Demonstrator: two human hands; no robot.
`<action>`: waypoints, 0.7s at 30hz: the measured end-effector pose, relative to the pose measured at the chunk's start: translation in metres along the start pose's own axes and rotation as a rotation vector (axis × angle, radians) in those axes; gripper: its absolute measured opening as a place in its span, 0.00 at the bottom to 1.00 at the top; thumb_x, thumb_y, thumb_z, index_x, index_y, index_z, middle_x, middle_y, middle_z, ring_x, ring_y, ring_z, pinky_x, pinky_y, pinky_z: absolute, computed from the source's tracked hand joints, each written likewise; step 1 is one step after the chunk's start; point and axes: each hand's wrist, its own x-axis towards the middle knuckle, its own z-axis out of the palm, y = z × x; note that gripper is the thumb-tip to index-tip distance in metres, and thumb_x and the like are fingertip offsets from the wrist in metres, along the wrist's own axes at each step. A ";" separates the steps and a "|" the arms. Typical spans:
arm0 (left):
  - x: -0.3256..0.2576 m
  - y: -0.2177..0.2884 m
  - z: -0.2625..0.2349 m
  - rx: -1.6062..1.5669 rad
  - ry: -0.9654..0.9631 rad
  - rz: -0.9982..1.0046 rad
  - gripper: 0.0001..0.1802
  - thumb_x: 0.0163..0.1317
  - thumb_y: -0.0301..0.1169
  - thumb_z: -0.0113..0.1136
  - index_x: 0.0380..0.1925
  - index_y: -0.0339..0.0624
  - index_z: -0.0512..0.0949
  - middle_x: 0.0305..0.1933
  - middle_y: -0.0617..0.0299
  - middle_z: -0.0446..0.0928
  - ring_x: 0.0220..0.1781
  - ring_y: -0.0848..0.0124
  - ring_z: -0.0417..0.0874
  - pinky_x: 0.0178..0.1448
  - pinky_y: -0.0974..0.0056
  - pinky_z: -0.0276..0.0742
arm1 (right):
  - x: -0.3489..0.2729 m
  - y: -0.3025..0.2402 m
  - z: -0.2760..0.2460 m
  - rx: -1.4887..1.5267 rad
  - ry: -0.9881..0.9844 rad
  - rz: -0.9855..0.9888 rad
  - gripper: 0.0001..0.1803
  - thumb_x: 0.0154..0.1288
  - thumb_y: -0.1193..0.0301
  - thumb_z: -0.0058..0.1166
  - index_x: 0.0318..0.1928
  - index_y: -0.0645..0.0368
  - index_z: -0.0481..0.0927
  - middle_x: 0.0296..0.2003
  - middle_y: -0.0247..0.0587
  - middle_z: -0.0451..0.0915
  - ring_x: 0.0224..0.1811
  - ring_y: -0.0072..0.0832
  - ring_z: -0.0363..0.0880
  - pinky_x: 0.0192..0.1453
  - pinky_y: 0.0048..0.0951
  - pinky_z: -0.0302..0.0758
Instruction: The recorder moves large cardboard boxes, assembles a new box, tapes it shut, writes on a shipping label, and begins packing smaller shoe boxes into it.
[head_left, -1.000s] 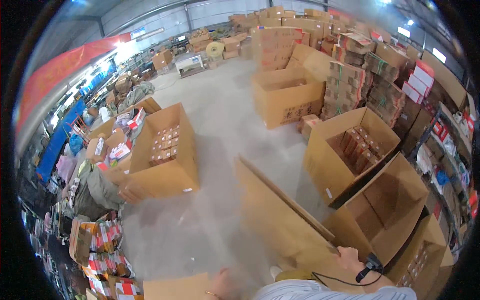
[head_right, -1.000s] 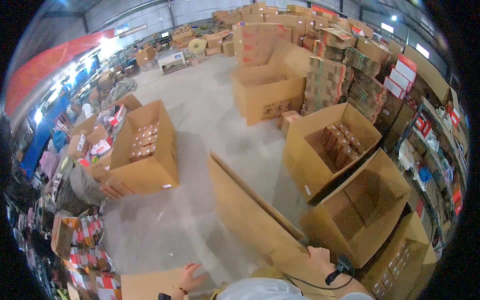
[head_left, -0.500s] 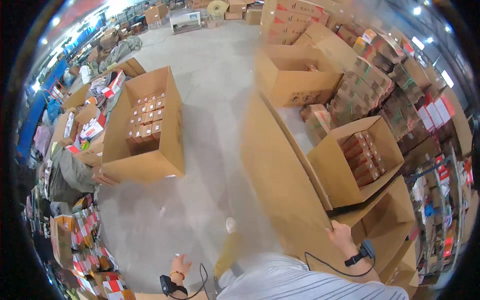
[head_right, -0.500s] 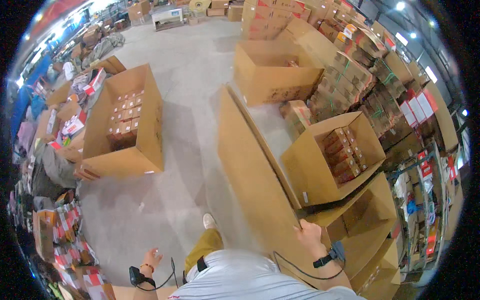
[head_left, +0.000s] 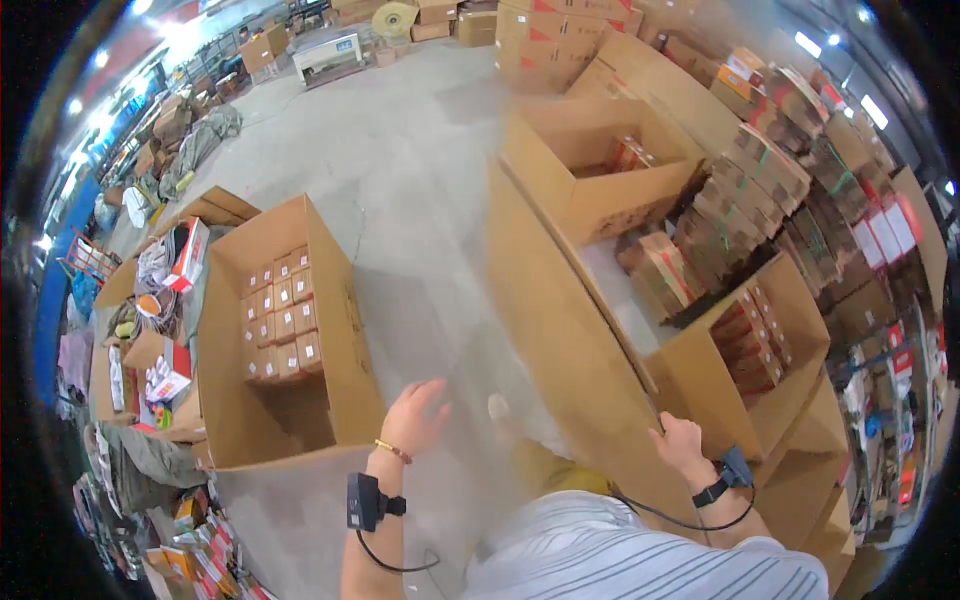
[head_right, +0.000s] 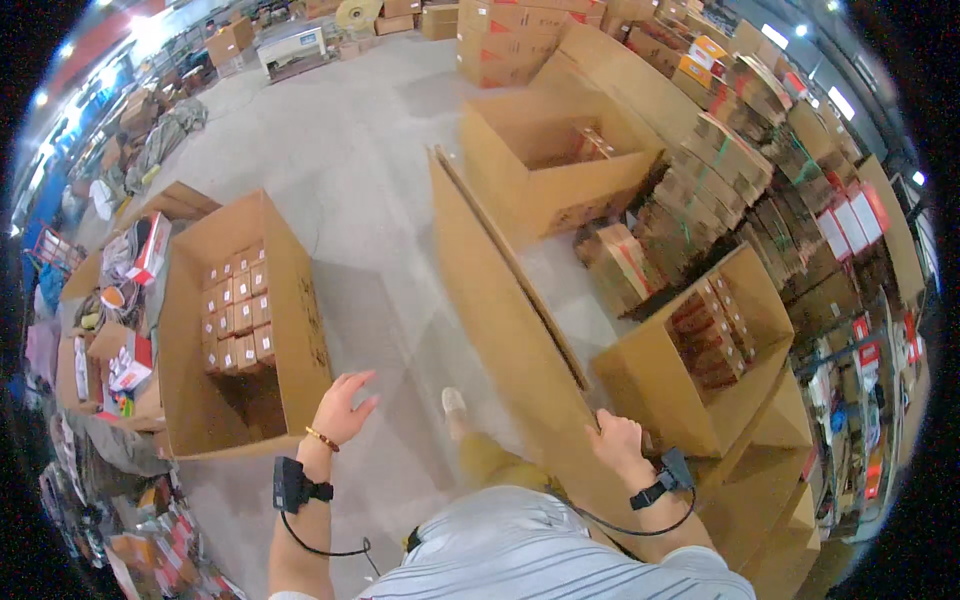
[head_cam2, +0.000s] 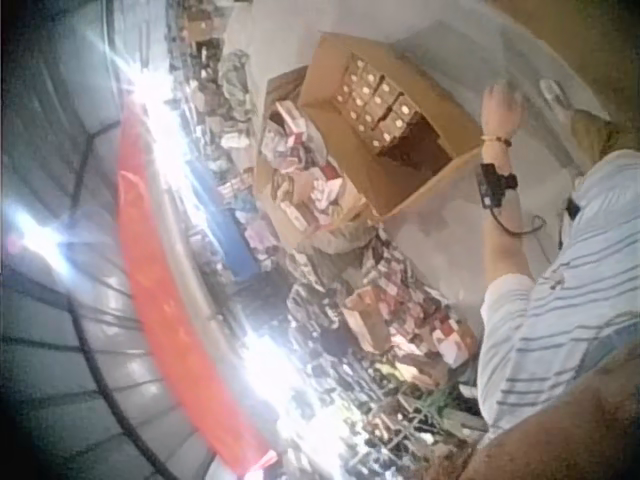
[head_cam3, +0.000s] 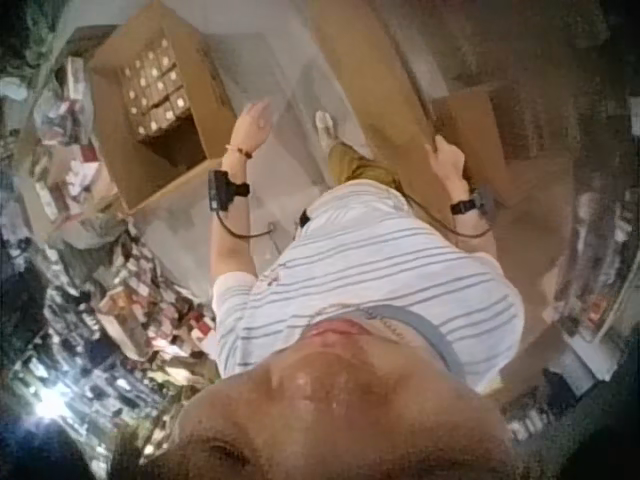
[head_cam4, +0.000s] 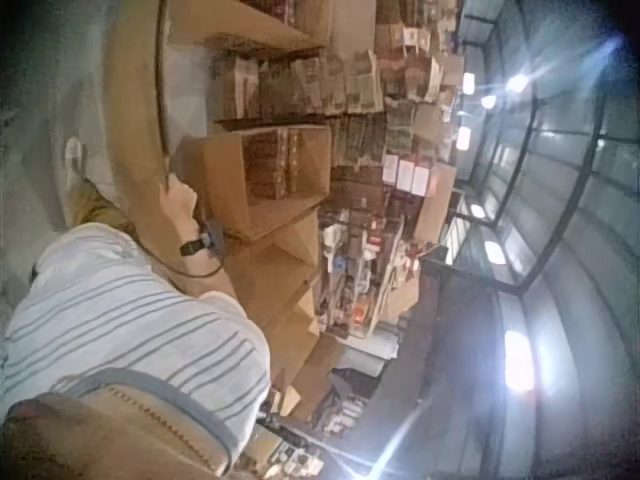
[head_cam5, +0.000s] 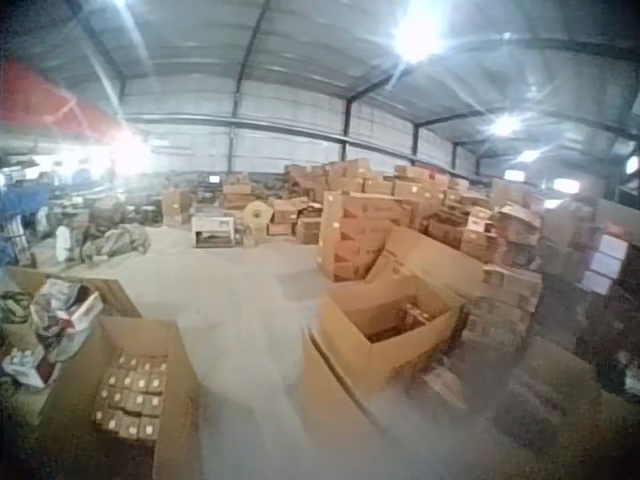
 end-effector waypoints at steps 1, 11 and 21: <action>0.032 -0.012 -0.008 0.013 0.014 -0.024 0.20 0.50 0.34 0.57 0.45 0.42 0.72 0.45 0.50 0.71 0.49 0.54 0.70 0.51 0.61 0.68 | 0.031 -0.007 0.004 -0.001 0.011 -0.006 0.14 0.49 0.62 0.54 0.24 0.60 0.69 0.17 0.51 0.73 0.23 0.51 0.72 0.27 0.47 0.67; -0.003 -0.278 -0.027 -0.201 0.175 -0.801 0.13 0.52 0.34 0.51 0.35 0.38 0.75 0.36 0.52 0.77 0.40 0.58 0.77 0.41 0.59 0.72 | 0.315 -0.083 -0.013 0.105 -0.032 0.053 0.14 0.47 0.64 0.56 0.23 0.60 0.69 0.16 0.51 0.72 0.23 0.50 0.72 0.26 0.46 0.66; 0.135 -0.466 -0.101 0.526 -0.218 -0.858 0.10 0.52 0.36 0.50 0.26 0.42 0.77 0.26 0.54 0.76 0.31 0.58 0.78 0.33 0.58 0.72 | 0.563 -0.199 -0.004 0.054 -0.065 0.098 0.14 0.49 0.60 0.52 0.23 0.58 0.69 0.18 0.51 0.73 0.24 0.51 0.72 0.27 0.47 0.66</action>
